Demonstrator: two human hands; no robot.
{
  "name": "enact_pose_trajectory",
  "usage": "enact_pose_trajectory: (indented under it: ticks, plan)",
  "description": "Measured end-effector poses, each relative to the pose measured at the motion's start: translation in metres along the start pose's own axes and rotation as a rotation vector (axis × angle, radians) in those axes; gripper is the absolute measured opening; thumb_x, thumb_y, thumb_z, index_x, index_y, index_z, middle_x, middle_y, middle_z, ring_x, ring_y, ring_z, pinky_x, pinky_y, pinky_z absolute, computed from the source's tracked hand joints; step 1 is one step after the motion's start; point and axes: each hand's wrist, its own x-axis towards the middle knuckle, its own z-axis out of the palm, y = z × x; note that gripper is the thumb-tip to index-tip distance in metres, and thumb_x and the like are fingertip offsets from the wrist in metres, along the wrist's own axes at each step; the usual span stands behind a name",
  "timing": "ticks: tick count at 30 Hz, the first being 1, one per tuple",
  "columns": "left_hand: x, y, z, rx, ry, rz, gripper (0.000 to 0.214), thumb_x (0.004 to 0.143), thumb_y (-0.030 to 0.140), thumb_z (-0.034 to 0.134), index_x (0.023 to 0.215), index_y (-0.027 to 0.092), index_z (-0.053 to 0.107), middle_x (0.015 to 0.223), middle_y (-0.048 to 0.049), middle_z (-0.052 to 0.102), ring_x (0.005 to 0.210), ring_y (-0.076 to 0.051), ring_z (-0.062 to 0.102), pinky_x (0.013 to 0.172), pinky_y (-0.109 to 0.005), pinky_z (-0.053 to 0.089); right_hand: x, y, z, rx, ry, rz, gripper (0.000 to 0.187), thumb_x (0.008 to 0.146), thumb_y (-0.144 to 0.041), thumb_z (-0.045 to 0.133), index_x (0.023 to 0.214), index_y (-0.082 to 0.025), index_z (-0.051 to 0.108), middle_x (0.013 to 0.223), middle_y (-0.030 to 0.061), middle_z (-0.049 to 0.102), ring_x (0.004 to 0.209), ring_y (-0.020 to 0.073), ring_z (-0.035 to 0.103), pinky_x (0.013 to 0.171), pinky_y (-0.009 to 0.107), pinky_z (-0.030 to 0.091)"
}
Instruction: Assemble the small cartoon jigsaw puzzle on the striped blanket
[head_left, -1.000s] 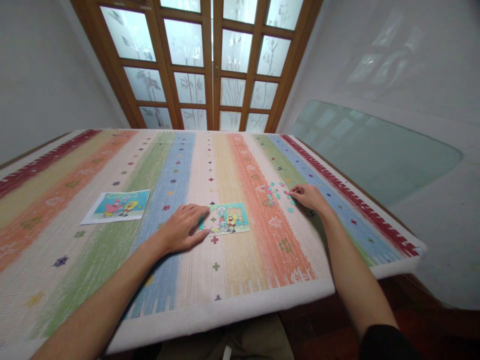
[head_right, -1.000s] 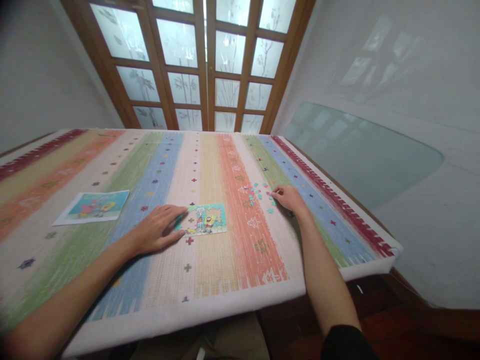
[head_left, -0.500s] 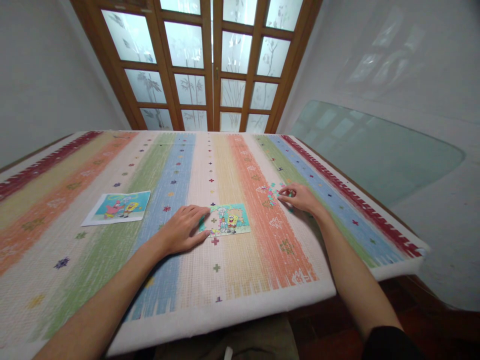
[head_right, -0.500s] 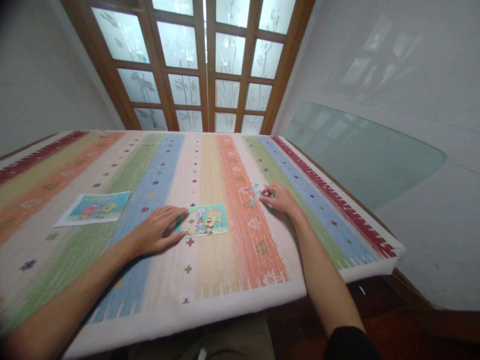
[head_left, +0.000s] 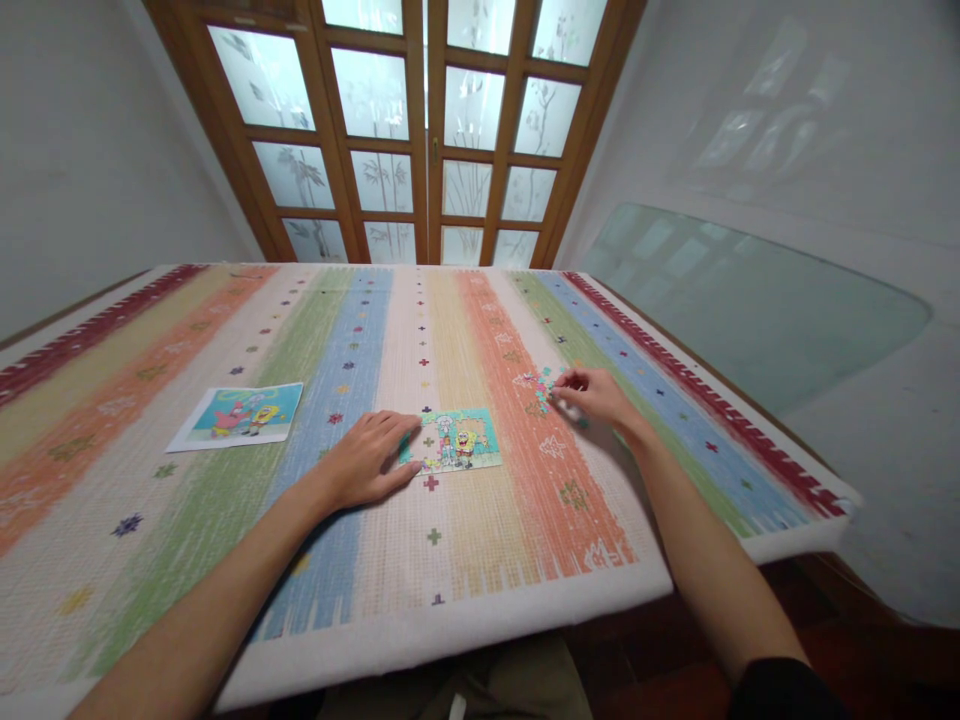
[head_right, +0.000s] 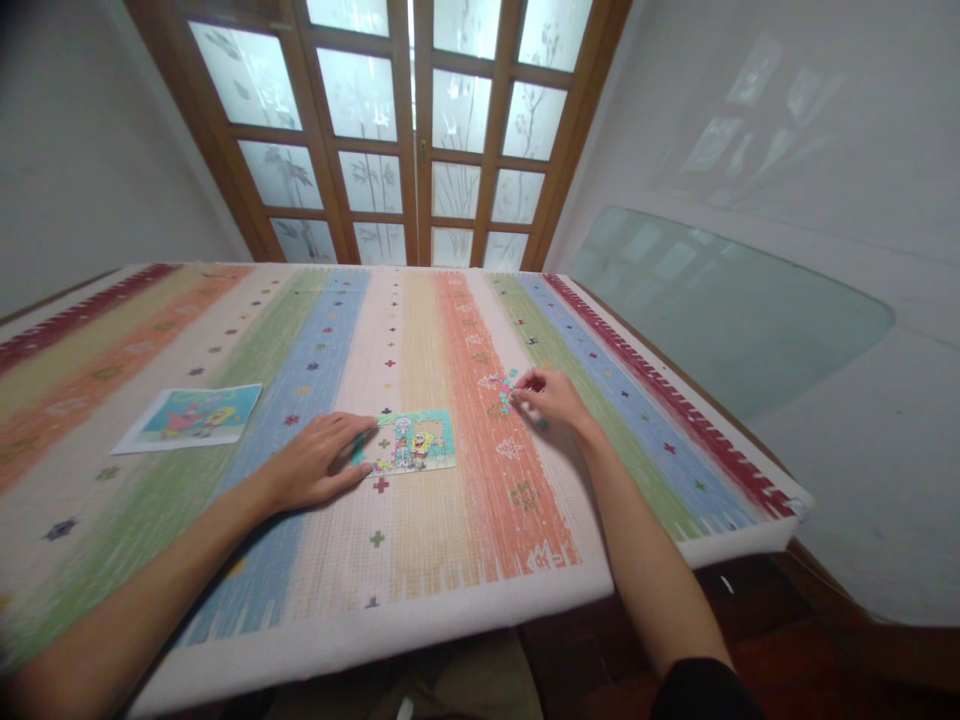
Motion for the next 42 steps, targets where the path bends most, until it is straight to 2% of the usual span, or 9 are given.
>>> enact_pose_trajectory:
  ticks: [5, 7, 9, 13, 16, 20, 27, 32, 42]
  plan:
    - [0.001, 0.001, -0.001, 0.000, -0.002, 0.002, 0.043, 0.100, 0.047, 0.047, 0.135, 0.022, 0.048, 0.130, -0.0149, 0.064, 0.117, -0.033, 0.059, 0.099, -0.052, 0.047, -0.006, -0.026, 0.031, 0.237, -0.082, -0.081, 0.023, 0.072, -0.040, 0.076, 0.082, -0.022, 0.064, 0.080, 0.0063, 0.071, 0.069, 0.0191, 0.064, 0.065, 0.033, 0.051]
    - [0.001, 0.002, -0.001, -0.003, -0.004, 0.000, 0.043, 0.100, 0.047, 0.048, 0.135, 0.021, 0.049, 0.131, -0.0151, 0.064, 0.117, -0.034, 0.059, 0.100, -0.052, 0.047, -0.010, -0.036, 0.047, 0.286, -0.154, -0.103, 0.023, 0.074, -0.039, 0.075, 0.087, -0.022, 0.066, 0.085, 0.0072, 0.072, 0.069, 0.0187, 0.064, 0.065, 0.033, 0.051]
    - [0.002, 0.002, -0.001, -0.008, -0.002, -0.001, 0.043, 0.099, 0.047, 0.049, 0.134, 0.022, 0.050, 0.131, -0.0146, 0.065, 0.116, -0.034, 0.059, 0.099, -0.052, 0.047, -0.013, -0.043, 0.062, 0.303, -0.255, -0.099, 0.021, 0.078, -0.039, 0.073, 0.090, -0.021, 0.068, 0.082, 0.0066, 0.072, 0.068, 0.0181, 0.062, 0.064, 0.033, 0.051]
    - [0.001, 0.002, -0.001, -0.009, 0.001, 0.000, 0.043, 0.099, 0.047, 0.050, 0.133, 0.022, 0.051, 0.131, -0.0140, 0.064, 0.116, -0.033, 0.059, 0.099, -0.051, 0.048, -0.019, -0.051, 0.082, 0.253, -0.333, -0.139, 0.018, 0.080, -0.035, 0.073, 0.090, -0.019, 0.072, 0.072, 0.0024, 0.066, 0.063, 0.0150, 0.056, 0.060, 0.029, 0.045]
    - [0.001, 0.002, -0.001, -0.007, 0.003, -0.003, 0.042, 0.099, 0.047, 0.050, 0.133, 0.023, 0.051, 0.131, -0.0136, 0.064, 0.116, -0.033, 0.059, 0.100, -0.051, 0.047, -0.021, -0.054, 0.086, 0.246, -0.382, -0.128, 0.018, 0.082, -0.034, 0.072, 0.091, -0.018, 0.074, 0.066, -0.0001, 0.062, 0.057, 0.0128, 0.051, 0.055, 0.027, 0.040]
    - [0.001, 0.002, -0.002, 0.000, 0.001, -0.007, 0.042, 0.099, 0.047, 0.049, 0.132, 0.022, 0.051, 0.130, -0.0138, 0.065, 0.117, -0.032, 0.059, 0.100, -0.050, 0.047, -0.022, -0.056, 0.087, 0.228, -0.350, -0.136, 0.015, 0.082, -0.031, 0.073, 0.090, -0.019, 0.075, 0.068, 0.0006, 0.064, 0.059, 0.0130, 0.050, 0.055, 0.027, 0.038]
    - [0.001, 0.002, -0.001, -0.002, -0.004, -0.007, 0.043, 0.099, 0.047, 0.050, 0.134, 0.021, 0.051, 0.132, -0.0140, 0.064, 0.118, -0.033, 0.059, 0.101, -0.050, 0.047, -0.023, -0.055, 0.091, 0.127, -0.280, -0.232, 0.010, 0.082, -0.028, 0.074, 0.088, -0.020, 0.077, 0.075, 0.0031, 0.068, 0.066, 0.0154, 0.053, 0.062, 0.030, 0.041]
    - [0.001, 0.003, -0.001, 0.007, -0.004, 0.000, 0.043, 0.100, 0.047, 0.048, 0.134, 0.021, 0.049, 0.132, -0.0151, 0.064, 0.119, -0.033, 0.059, 0.101, -0.051, 0.047, -0.023, -0.052, 0.091, 0.078, -0.239, -0.333, 0.008, 0.083, -0.026, 0.074, 0.089, -0.021, 0.077, 0.079, 0.0032, 0.066, 0.070, 0.0163, 0.053, 0.067, 0.032, 0.042]
    - [0.001, 0.001, 0.001, 0.012, -0.002, 0.000, 0.044, 0.100, 0.048, 0.047, 0.133, 0.019, 0.049, 0.131, -0.0158, 0.064, 0.118, -0.033, 0.059, 0.100, -0.051, 0.047, -0.026, -0.055, 0.090, -0.069, -0.224, -0.424, 0.008, 0.086, -0.016, 0.070, 0.089, -0.021, 0.077, 0.080, 0.0028, 0.060, 0.078, 0.0179, 0.056, 0.076, 0.034, 0.044]
